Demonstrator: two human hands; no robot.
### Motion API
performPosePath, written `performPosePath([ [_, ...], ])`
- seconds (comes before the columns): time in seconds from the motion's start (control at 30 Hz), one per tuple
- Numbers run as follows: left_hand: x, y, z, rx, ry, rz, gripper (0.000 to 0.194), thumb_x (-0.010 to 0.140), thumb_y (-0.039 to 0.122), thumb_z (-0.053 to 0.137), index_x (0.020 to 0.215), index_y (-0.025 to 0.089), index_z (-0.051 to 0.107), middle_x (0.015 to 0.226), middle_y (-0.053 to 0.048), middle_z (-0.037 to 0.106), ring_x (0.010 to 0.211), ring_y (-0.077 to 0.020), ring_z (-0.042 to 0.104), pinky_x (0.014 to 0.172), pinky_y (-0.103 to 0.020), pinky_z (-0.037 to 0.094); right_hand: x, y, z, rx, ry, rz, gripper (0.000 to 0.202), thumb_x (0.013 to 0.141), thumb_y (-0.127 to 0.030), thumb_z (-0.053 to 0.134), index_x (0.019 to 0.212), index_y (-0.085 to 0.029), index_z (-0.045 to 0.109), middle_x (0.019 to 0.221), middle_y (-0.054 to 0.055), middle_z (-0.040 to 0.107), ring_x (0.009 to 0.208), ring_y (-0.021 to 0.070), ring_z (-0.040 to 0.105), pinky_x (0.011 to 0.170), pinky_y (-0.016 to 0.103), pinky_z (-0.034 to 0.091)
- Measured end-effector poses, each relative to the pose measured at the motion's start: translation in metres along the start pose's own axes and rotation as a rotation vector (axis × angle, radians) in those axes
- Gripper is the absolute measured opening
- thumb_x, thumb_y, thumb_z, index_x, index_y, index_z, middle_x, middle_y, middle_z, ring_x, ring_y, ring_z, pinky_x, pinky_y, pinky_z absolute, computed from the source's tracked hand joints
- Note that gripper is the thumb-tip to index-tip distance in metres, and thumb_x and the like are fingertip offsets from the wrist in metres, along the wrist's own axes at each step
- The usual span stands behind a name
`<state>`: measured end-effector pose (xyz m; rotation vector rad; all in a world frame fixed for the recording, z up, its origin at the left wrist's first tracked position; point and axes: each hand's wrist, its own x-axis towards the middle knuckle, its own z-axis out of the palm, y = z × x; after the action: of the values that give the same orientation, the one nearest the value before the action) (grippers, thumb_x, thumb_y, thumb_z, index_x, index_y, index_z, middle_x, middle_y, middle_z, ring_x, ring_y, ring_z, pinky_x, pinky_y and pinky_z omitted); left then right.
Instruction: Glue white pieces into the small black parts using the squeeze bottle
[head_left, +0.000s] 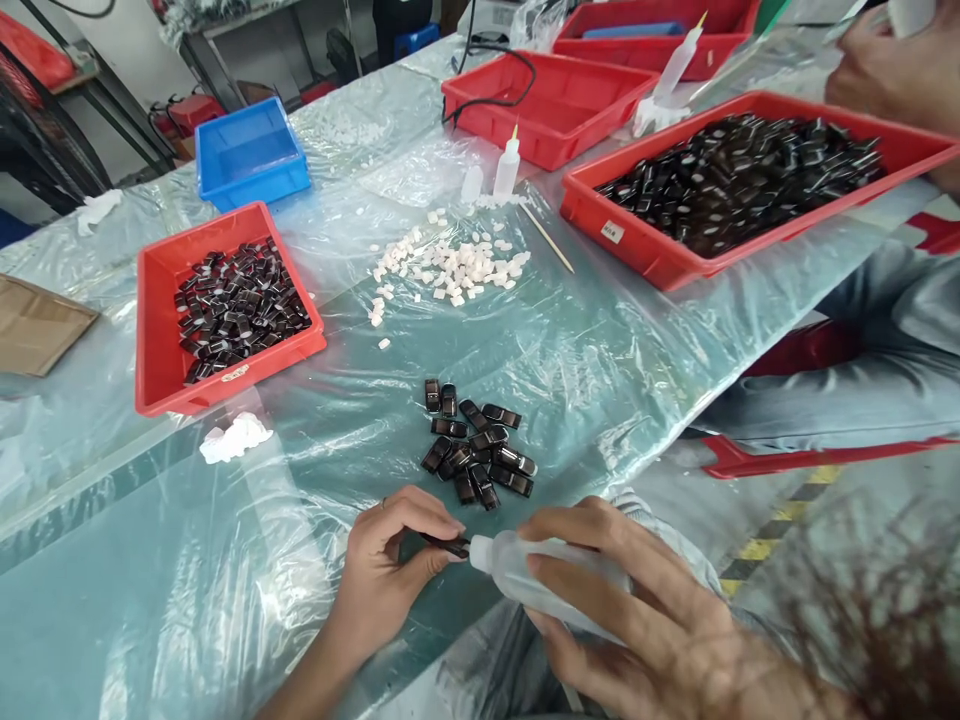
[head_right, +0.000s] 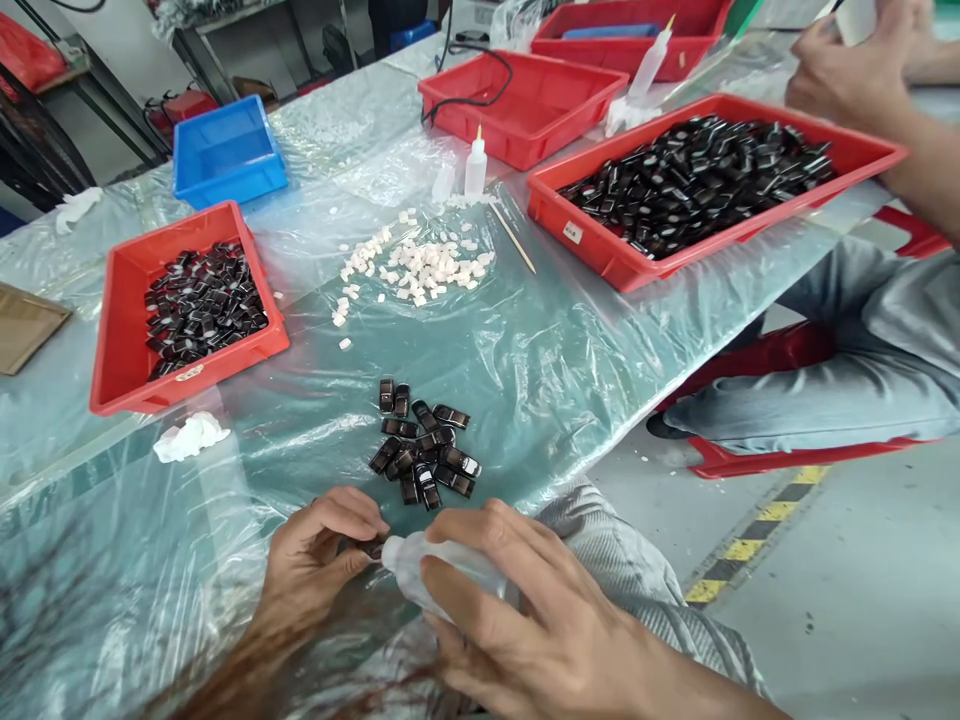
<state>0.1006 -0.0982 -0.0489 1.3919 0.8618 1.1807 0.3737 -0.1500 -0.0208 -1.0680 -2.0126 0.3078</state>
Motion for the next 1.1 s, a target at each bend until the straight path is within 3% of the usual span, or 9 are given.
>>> performPosePath([
  [0.13, 0.000, -0.002, -0.001, -0.031, 0.003, 0.006, 0.010, 0.102, 0.040, 0.105, 0.105, 0.034, 0.096, 0.094, -0.005, 0.097, 0.085, -0.0247, 0.088, 0.074, -0.033, 0.068, 0.009, 0.004, 0.002, 0.151, 0.028, 0.068, 0.063, 0.095, -0.027, 0.090, 0.154, -0.043, 0.073, 0.117, 0.008, 0.094, 0.091, 0.0357, 0.094, 0.087, 0.048, 0.087],
  [0.27, -0.002, -0.005, -0.003, -0.098, 0.041, -0.043, 0.012, 0.097, 0.035, 0.108, 0.103, 0.035, 0.097, 0.093, -0.005, 0.095, 0.089, -0.0254, 0.088, 0.072, -0.031, 0.070, 0.016, 0.017, 0.008, 0.431, 0.072, 0.266, 0.044, 0.100, -0.028, 0.090, 0.137, -0.044, 0.072, 0.118, 0.007, 0.089, 0.096, 0.0308, 0.092, 0.073, 0.036, 0.081],
  [0.37, -0.005, -0.007, -0.005, -0.141, 0.080, -0.136, 0.013, 0.096, 0.038, 0.109, 0.100, 0.034, 0.097, 0.099, -0.006, 0.093, 0.088, -0.0236, 0.086, 0.065, -0.027, 0.069, 0.011, 0.034, 0.012, 0.505, 0.170, 0.369, 0.034, 0.103, -0.032, 0.091, 0.131, -0.041, 0.074, 0.119, 0.007, 0.086, 0.102, 0.0278, 0.090, 0.078, 0.032, 0.078],
  [0.5, -0.010, -0.010, -0.010, -0.101, 0.129, -0.266, 0.021, 0.087, 0.042, 0.113, 0.094, 0.031, 0.097, 0.104, -0.004, 0.081, 0.070, -0.0134, 0.072, 0.053, -0.022, 0.063, 0.012, 0.062, 0.012, 0.375, 0.181, 0.400, 0.036, 0.108, -0.038, 0.090, 0.142, -0.037, 0.079, 0.120, 0.008, 0.081, 0.104, 0.0261, 0.085, 0.089, 0.036, 0.078],
  [0.7, -0.012, -0.023, -0.013, 0.040, 0.267, -0.319, 0.029, 0.074, 0.053, 0.113, 0.087, 0.035, 0.095, 0.090, -0.003, 0.080, 0.057, -0.0173, 0.063, 0.038, -0.026, 0.051, 0.062, 0.105, 0.020, 0.211, 0.025, 0.320, 0.026, 0.110, -0.034, 0.082, 0.135, -0.027, 0.077, 0.130, 0.012, 0.084, 0.116, 0.0299, 0.087, 0.107, 0.048, 0.078],
  [0.8, -0.010, -0.031, -0.018, 0.172, 0.314, -0.306, 0.027, 0.077, 0.059, 0.109, 0.090, 0.040, 0.095, 0.078, -0.002, 0.084, 0.048, -0.0190, 0.060, 0.035, -0.028, 0.047, 0.083, 0.120, 0.025, 0.170, -0.074, 0.285, 0.022, 0.109, -0.032, 0.079, 0.130, -0.026, 0.074, 0.127, 0.011, 0.085, 0.116, 0.0318, 0.087, 0.109, 0.052, 0.076],
  [0.97, -0.011, -0.045, -0.028, 0.289, 0.230, -0.173, 0.016, 0.093, 0.063, 0.096, 0.104, 0.052, 0.092, 0.082, 0.000, 0.091, 0.048, -0.0325, 0.077, 0.045, -0.046, 0.069, 0.100, 0.142, 0.007, 0.163, -0.177, 0.225, 0.052, 0.102, -0.034, 0.090, 0.150, -0.026, 0.071, 0.137, 0.011, 0.089, 0.128, 0.0298, 0.090, 0.112, 0.042, 0.075],
  [1.03, -0.012, -0.047, -0.028, 0.316, 0.168, -0.121, 0.022, 0.091, 0.065, 0.097, 0.110, 0.058, 0.089, 0.092, -0.001, 0.096, 0.065, -0.0419, 0.089, 0.056, -0.055, 0.078, 0.119, 0.156, -0.001, 0.119, -0.197, 0.245, 0.047, 0.114, -0.038, 0.078, 0.157, -0.024, 0.069, 0.142, 0.012, 0.090, 0.131, 0.0257, 0.090, 0.110, 0.035, 0.073],
  [1.1, -0.013, -0.045, -0.026, 0.322, 0.104, -0.095, 0.020, 0.095, 0.067, 0.092, 0.112, 0.060, 0.085, 0.088, 0.000, 0.093, 0.068, -0.0429, 0.090, 0.061, -0.056, 0.080, 0.148, 0.173, 0.000, 0.034, -0.199, 0.292, 0.037, 0.126, -0.037, 0.056, 0.151, -0.019, 0.075, 0.140, 0.013, 0.089, 0.129, 0.0228, 0.089, 0.109, 0.033, 0.071],
])
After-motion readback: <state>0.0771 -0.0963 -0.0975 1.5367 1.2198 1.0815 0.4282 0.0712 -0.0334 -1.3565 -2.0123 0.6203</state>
